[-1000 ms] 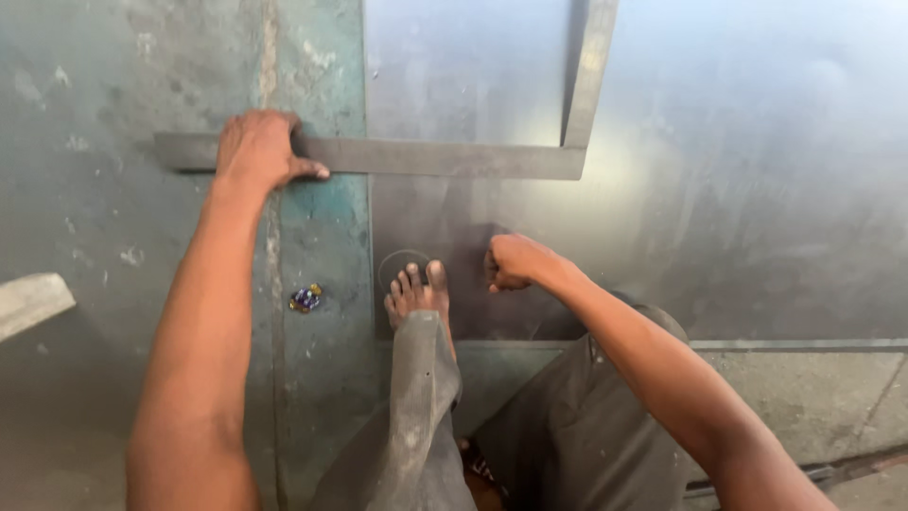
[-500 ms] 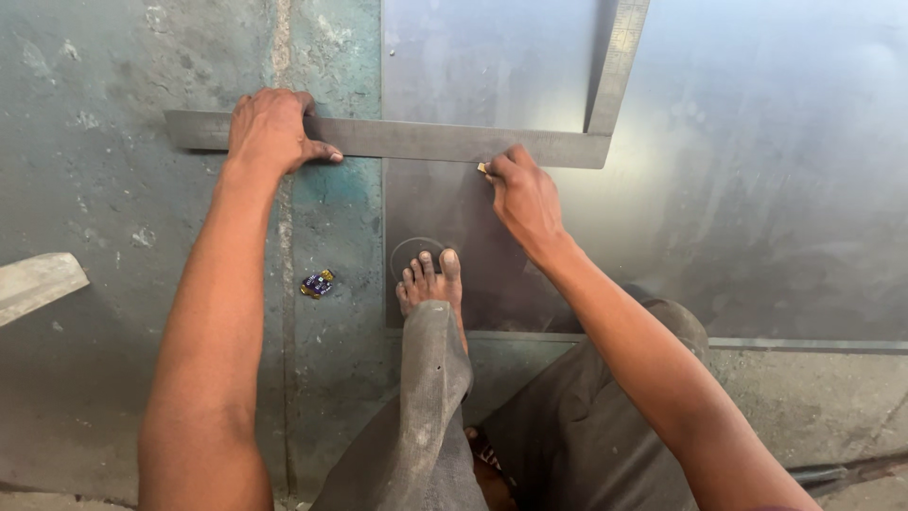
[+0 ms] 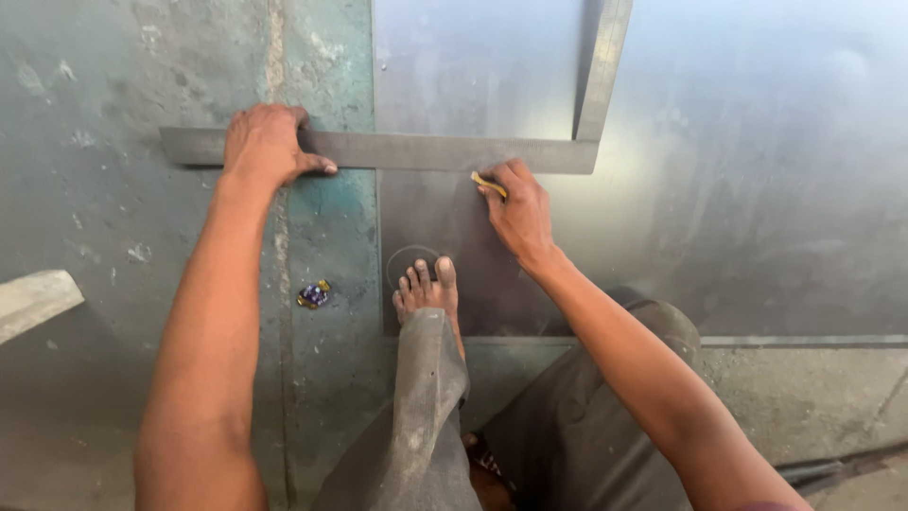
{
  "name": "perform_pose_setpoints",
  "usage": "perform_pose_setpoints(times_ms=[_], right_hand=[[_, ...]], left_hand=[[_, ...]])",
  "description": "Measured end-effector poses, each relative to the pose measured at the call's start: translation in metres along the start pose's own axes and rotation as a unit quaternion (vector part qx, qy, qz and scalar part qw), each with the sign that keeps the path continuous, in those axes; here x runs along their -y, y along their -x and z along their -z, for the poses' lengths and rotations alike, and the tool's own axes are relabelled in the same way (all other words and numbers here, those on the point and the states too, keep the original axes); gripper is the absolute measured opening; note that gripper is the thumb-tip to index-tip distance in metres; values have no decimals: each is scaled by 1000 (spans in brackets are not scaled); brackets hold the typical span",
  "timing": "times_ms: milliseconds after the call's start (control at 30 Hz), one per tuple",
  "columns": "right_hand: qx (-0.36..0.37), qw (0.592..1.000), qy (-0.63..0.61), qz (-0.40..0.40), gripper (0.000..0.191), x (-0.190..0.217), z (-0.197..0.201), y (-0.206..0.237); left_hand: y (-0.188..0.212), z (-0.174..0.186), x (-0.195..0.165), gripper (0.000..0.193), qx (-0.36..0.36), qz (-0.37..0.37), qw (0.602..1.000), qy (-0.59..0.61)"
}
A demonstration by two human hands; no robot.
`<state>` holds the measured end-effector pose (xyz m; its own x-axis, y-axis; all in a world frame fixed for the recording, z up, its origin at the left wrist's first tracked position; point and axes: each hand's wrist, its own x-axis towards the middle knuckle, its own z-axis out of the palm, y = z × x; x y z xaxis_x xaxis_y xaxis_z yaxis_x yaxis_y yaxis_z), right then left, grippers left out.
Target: The person uses a framing square and a marking tool to draw layout lines on a large metal sheet while crouching on the floor.
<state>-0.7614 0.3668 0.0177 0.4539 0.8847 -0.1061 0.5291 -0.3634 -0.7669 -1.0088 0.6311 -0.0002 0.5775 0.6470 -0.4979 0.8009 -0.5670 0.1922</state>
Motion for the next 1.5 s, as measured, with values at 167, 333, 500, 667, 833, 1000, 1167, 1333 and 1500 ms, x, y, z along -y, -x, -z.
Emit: perform_pose_setpoints(times_ms=[167, 333, 500, 667, 833, 1000, 1167, 1333, 1500], right_hand=[[28, 999, 45, 15, 9, -4, -2, -7], [527, 838, 138, -43, 13, -18, -1, -9], [169, 984, 56, -4, 14, -8, -7, 3], [16, 1000, 5, 22, 13, 9, -13, -9], [32, 998, 28, 53, 10, 8, -12, -10], [109, 986, 126, 18, 6, -7, -19, -13], [479, 845, 217, -95, 17, -15, -13, 4], [68, 997, 46, 8, 17, -6, -12, 3], [23, 999, 24, 22, 11, 9, -17, -8]], left_hand=[[-1, -2, 2, 78, 6, 8, 1000, 13], [0, 0, 0, 79, 32, 31, 999, 13], [1, 1, -2, 77, -11, -2, 1000, 16], [1, 2, -2, 75, 33, 43, 998, 20], [1, 0, -3, 76, 30, 35, 999, 8], [0, 0, -2, 81, 37, 28, 999, 4], [-2, 5, -1, 81, 11, 11, 1000, 13], [0, 6, -2, 82, 0, -2, 1000, 3], [-1, 3, -1, 75, 31, 33, 999, 28]])
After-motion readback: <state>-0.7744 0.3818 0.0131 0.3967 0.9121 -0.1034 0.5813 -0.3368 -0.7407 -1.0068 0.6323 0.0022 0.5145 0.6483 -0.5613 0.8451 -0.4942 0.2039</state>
